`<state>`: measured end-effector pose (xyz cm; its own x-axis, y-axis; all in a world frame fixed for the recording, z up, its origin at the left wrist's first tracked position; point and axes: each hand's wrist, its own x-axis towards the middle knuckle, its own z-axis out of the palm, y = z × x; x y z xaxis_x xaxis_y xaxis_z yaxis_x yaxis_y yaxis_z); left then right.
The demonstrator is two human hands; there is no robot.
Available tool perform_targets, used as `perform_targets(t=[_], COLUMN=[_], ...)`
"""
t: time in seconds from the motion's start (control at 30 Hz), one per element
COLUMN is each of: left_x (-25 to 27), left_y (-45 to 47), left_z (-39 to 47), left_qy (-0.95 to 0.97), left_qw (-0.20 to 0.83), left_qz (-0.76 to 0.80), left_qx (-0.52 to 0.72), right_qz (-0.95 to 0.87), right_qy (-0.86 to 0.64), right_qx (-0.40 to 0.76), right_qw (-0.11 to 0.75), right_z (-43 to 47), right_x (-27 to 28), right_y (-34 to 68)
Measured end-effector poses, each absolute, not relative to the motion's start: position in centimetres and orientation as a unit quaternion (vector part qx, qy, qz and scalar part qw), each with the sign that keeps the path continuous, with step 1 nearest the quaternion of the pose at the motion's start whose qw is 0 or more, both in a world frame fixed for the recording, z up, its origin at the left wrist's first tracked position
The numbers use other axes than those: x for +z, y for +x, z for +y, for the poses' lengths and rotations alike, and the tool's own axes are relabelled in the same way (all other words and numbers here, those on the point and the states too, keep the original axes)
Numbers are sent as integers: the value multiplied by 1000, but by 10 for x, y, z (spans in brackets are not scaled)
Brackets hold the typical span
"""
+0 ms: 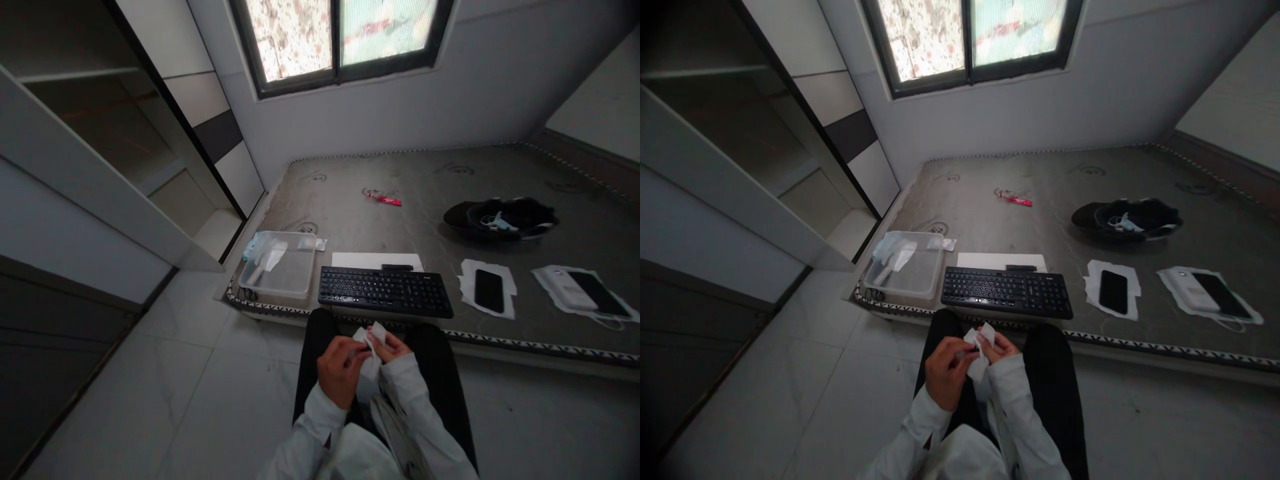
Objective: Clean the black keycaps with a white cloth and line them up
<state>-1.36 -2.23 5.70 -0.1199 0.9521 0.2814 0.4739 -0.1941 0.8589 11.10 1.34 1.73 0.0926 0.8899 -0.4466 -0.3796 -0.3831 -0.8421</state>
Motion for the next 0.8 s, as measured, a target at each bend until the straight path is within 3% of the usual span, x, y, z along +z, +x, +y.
perform_targets(t=[0.27,0.5,0.8], left_x=[34,-10,-45], left_y=[-42,-87,-129], left_z=[3,35,108], left_qy=[337,323,425], left_qw=[497,477,387], left_qz=[634,665,742], left_qx=[487,475,345], right_qz=[-301,-406,-481], right_qy=[-599,-605,-595], right_qx=[532,526,527], right_qw=[517,438,370], right_z=[36,41,26], right_x=[-22,-35,-55], right_y=[117,108,75])
